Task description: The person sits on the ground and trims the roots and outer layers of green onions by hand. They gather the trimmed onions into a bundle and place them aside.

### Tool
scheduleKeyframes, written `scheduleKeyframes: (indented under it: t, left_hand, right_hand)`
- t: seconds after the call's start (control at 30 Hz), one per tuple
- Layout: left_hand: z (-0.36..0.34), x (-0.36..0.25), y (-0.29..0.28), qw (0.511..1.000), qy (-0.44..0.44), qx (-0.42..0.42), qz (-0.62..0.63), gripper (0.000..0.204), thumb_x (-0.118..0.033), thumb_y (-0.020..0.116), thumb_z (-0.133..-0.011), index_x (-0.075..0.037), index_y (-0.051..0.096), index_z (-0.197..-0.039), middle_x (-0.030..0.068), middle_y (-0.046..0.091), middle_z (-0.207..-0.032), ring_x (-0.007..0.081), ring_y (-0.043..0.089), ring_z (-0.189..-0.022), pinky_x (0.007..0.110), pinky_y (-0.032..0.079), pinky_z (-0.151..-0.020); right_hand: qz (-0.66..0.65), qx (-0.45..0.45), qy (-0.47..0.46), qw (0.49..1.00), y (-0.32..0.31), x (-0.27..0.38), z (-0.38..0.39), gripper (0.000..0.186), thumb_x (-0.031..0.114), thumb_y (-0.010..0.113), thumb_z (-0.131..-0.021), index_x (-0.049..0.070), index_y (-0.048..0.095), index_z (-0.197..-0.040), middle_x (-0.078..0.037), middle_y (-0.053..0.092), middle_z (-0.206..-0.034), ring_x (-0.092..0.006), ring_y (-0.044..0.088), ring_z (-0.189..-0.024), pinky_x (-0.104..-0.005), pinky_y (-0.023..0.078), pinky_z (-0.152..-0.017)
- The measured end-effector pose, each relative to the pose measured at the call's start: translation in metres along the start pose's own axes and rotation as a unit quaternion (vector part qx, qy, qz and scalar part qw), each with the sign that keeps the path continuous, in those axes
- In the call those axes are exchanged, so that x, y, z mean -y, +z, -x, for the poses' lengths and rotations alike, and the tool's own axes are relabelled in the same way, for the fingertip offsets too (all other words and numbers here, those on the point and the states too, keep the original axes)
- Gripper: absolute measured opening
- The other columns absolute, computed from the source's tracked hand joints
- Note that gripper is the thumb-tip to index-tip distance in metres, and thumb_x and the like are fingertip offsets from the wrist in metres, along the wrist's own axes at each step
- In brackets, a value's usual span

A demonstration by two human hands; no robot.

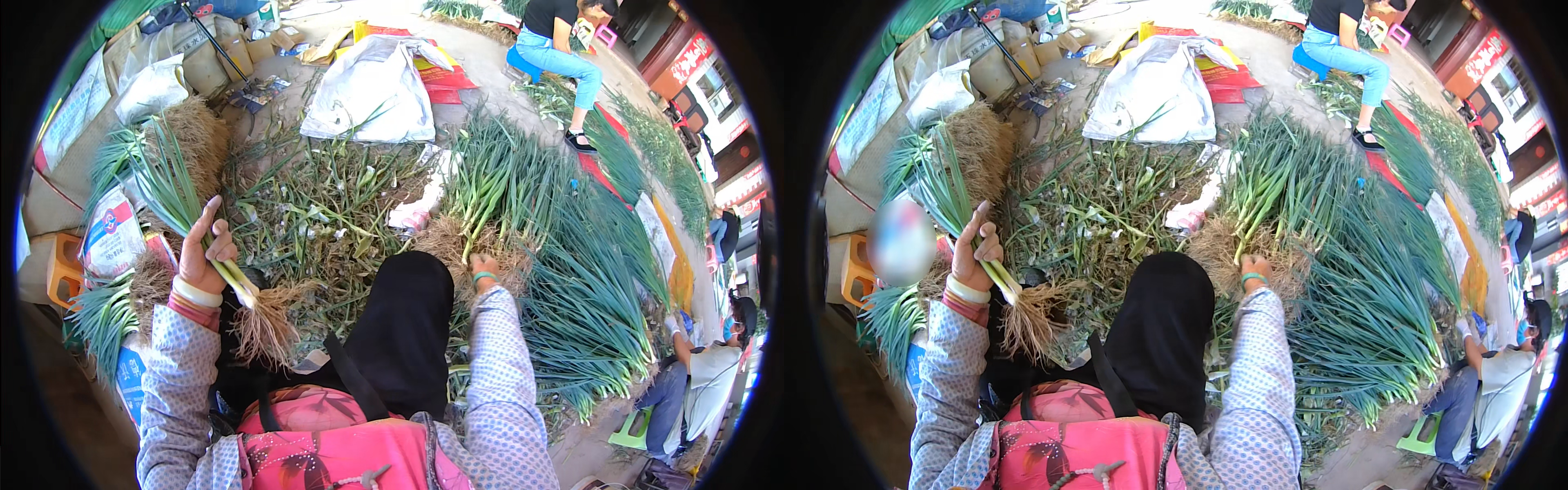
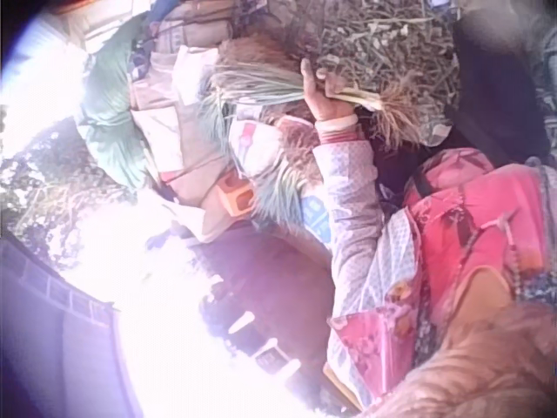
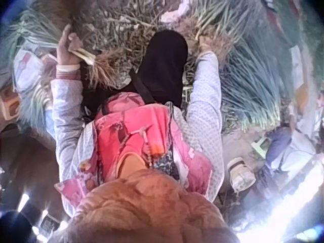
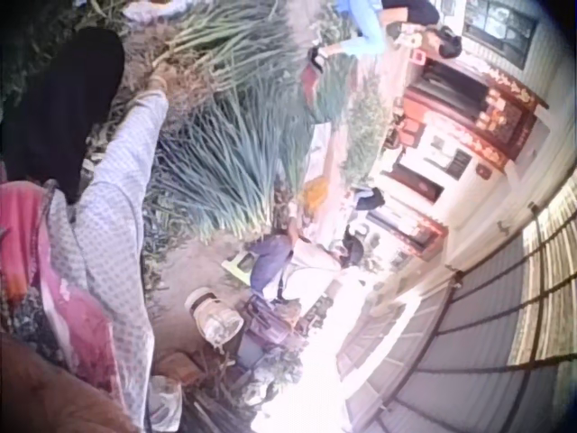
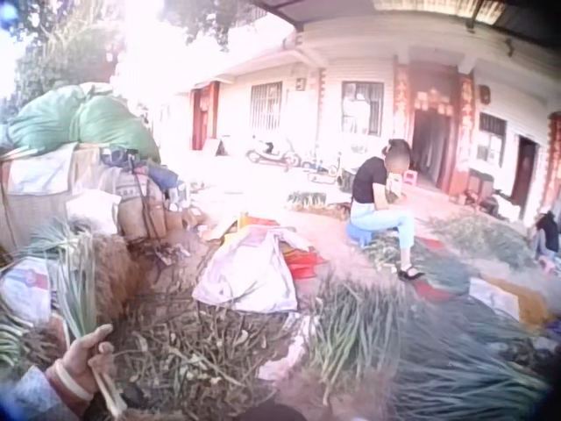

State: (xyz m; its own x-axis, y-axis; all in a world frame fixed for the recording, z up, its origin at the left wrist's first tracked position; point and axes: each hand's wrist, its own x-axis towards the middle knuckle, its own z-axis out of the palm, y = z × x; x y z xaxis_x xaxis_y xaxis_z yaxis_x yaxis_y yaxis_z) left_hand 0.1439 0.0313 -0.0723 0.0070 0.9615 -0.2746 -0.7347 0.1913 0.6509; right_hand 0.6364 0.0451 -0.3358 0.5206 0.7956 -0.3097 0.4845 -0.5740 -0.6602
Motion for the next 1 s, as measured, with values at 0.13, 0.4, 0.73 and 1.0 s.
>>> scheduleKeyframes:
  t: [0.13,0.4,0.73,1.0]
  left_hand:
    - [0.011,0.002,-0.001,1.000,-0.006,0.013,-0.002,0.029,-0.019,0.045,-0.093,-0.012,0.047,-0.121,-0.0011,0.051,-0.071,0.0042,0.031,-0.041,0.019,0.029,-0.040]
    - [0.025,0.001,0.007,0.998,0.006,0.056,-0.002,0.033,-0.017,0.049,-0.090,-0.013,0.044,-0.122,-0.0014,0.051,-0.073,0.0046,0.033,-0.043,0.020,0.030,-0.042]
    - [0.051,-0.028,0.014,0.996,0.059,0.066,-0.010,0.030,-0.015,0.056,-0.085,-0.012,0.050,-0.114,0.0001,0.054,-0.076,0.0062,0.038,-0.049,0.021,0.033,-0.046]
    - [0.015,-0.044,-0.009,0.994,0.087,0.052,-0.044,0.045,-0.015,0.056,-0.085,-0.009,0.040,-0.127,0.0097,0.060,-0.105,0.0068,0.046,-0.063,0.019,0.039,-0.050]
  right_hand:
    - [-0.197,0.015,0.164,0.966,0.025,0.018,0.017,0.041,0.034,0.058,-0.082,0.000,0.062,-0.104,-0.014,0.064,-0.093,-0.0261,0.059,-0.084,-0.0383,0.045,-0.073]
    - [-0.730,0.215,0.044,0.648,-0.040,0.170,0.102,0.030,0.030,0.051,-0.088,0.004,0.057,-0.102,-0.007,0.062,-0.091,-0.0192,0.060,-0.075,-0.0337,0.051,-0.065]
    - [-0.405,0.401,-0.303,0.764,0.010,0.304,0.203,0.025,0.023,0.055,-0.087,0.000,0.060,-0.095,0.005,0.052,-0.075,-0.0052,0.044,-0.068,-0.0204,0.037,-0.060]
    - [-0.155,0.397,-0.492,0.759,0.036,0.317,0.201,0.022,0.017,0.055,-0.081,-0.004,0.058,-0.087,-0.007,0.055,-0.066,-0.0121,0.049,-0.064,-0.0298,0.042,-0.060]
